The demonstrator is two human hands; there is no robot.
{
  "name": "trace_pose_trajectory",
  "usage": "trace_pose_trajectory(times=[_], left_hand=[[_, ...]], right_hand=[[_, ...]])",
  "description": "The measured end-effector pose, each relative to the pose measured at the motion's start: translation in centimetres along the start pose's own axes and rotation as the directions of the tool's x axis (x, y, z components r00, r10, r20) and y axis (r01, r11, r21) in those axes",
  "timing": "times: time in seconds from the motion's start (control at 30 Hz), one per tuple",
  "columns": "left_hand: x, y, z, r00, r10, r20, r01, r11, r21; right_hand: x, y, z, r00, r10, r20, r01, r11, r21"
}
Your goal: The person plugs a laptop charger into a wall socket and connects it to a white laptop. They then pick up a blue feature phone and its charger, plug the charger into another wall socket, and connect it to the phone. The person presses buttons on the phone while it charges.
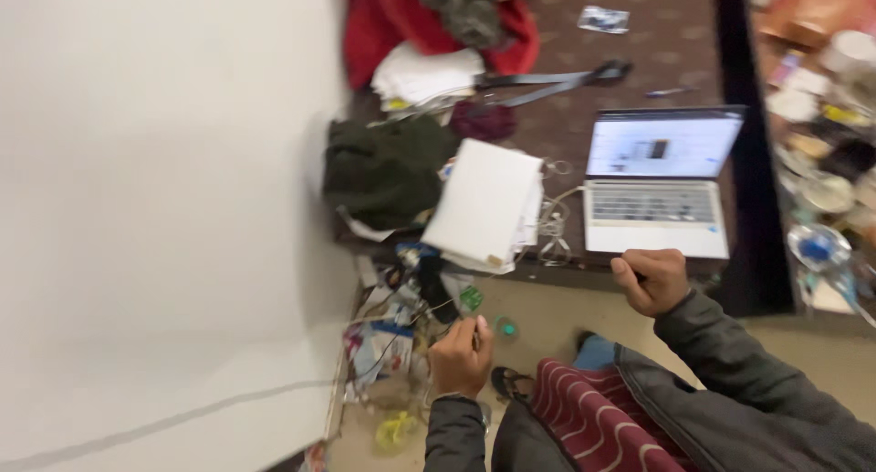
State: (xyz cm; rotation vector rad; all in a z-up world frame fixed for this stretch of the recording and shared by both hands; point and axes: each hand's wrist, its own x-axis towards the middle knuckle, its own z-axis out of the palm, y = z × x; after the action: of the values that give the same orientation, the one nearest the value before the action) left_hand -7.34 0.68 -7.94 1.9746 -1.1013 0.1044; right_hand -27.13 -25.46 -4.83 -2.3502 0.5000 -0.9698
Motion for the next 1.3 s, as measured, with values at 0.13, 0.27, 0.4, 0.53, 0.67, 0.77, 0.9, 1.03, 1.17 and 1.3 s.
trace_pose_trajectory(times=[0.13,0.27,0.4,0.53,0.67,0.77,0.9,1.03,1.17,1.3], left_hand=[[1.7,2.6,3.7,0.995,0.025,0.096,-0.019,0.997,-0.069],[2.9,7.0,8.1,0.978,0.075,0.192,-0.054,0.993,-0.108],[3.8,11.8,12.1,0.953,0.196,0.229,-0.148,0.966,-0.213],[4.6,16.2,16.0,0.935,0.235,0.265,-0.156,0.945,-0.287],[5.7,19.6,19.3,0.866,0.359,0.348,-0.214,0.895,-0.391],[6.2,21.6,21.6,0.806,0.473,0.356,-0.278,0.833,-0.478],[7.1,23.9,24.4,0.667,0.637,0.387,-0.346,0.725,-0.596],[7.2,26.3,26.4,0.548,0.725,0.417,-0.354,0.653,-0.670],[6.6,29.0,27.7,0.463,0.793,0.395,-0.349,0.573,-0.742],[5.3,32.0,29.5,0.360,0.847,0.390,-0.322,0.505,-0.801]], right_hand=[[-2.4,1.8,-4.1,0.997,0.048,-0.061,-0.048,0.999,-0.004],[-5.0,3.9,-8.4,0.993,0.033,-0.110,-0.038,0.998,-0.046],[-8.1,4.9,-13.0,0.991,0.051,-0.126,-0.059,0.997,-0.057],[-10.8,5.5,-16.9,0.966,0.180,-0.183,-0.197,0.978,-0.076],[-13.7,5.9,-20.4,0.918,0.297,-0.262,-0.333,0.937,-0.107],[-15.8,5.8,-21.7,0.876,0.325,-0.355,-0.395,0.907,-0.143],[-18.4,4.5,-22.3,0.775,0.353,-0.524,-0.531,0.813,-0.238],[-20.8,2.1,-22.2,0.664,0.391,-0.637,-0.636,0.744,-0.206],[-23.2,-0.5,-22.3,0.543,0.440,-0.715,-0.740,0.654,-0.159],[-26.5,-2.3,-23.4,0.437,0.424,-0.794,-0.819,0.552,-0.156]])
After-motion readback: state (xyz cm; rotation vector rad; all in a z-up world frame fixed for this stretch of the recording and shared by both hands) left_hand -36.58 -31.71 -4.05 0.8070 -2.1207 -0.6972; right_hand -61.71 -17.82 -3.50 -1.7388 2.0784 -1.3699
